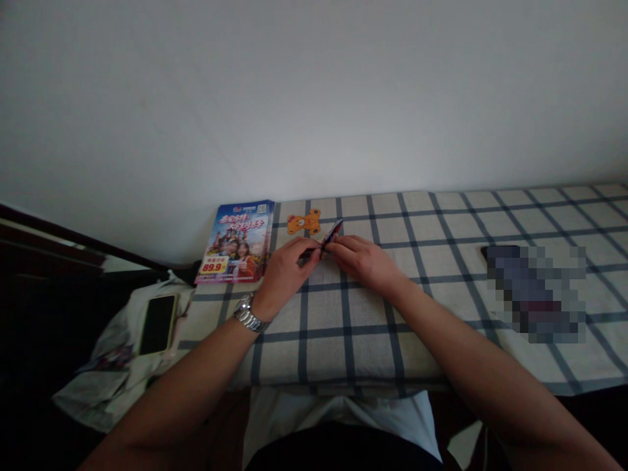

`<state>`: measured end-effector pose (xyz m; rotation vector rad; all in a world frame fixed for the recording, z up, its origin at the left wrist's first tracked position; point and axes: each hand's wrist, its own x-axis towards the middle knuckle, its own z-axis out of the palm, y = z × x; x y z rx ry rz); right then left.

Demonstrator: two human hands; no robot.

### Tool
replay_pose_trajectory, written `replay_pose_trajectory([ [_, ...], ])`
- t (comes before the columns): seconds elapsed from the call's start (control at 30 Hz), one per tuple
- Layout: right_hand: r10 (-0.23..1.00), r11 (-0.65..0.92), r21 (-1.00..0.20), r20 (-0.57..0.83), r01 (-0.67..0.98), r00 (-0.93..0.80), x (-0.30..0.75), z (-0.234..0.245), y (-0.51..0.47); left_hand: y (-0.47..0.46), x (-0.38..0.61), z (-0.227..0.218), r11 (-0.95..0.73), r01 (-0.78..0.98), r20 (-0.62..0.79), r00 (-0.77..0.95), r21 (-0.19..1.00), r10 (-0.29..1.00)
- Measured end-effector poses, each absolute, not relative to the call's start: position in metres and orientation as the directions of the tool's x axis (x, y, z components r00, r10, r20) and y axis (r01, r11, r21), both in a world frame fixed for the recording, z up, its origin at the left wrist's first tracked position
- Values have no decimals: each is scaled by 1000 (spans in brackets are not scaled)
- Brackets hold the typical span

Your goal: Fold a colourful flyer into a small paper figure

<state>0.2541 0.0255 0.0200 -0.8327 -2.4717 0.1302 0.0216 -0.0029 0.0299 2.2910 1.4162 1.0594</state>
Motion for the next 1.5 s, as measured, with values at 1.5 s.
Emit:
replay_pose_trajectory([
  [1.5, 564, 812, -143, 438, 565, -700, 260, 27, 25, -6, 18, 37, -479, 748, 420, 293, 458, 859],
])
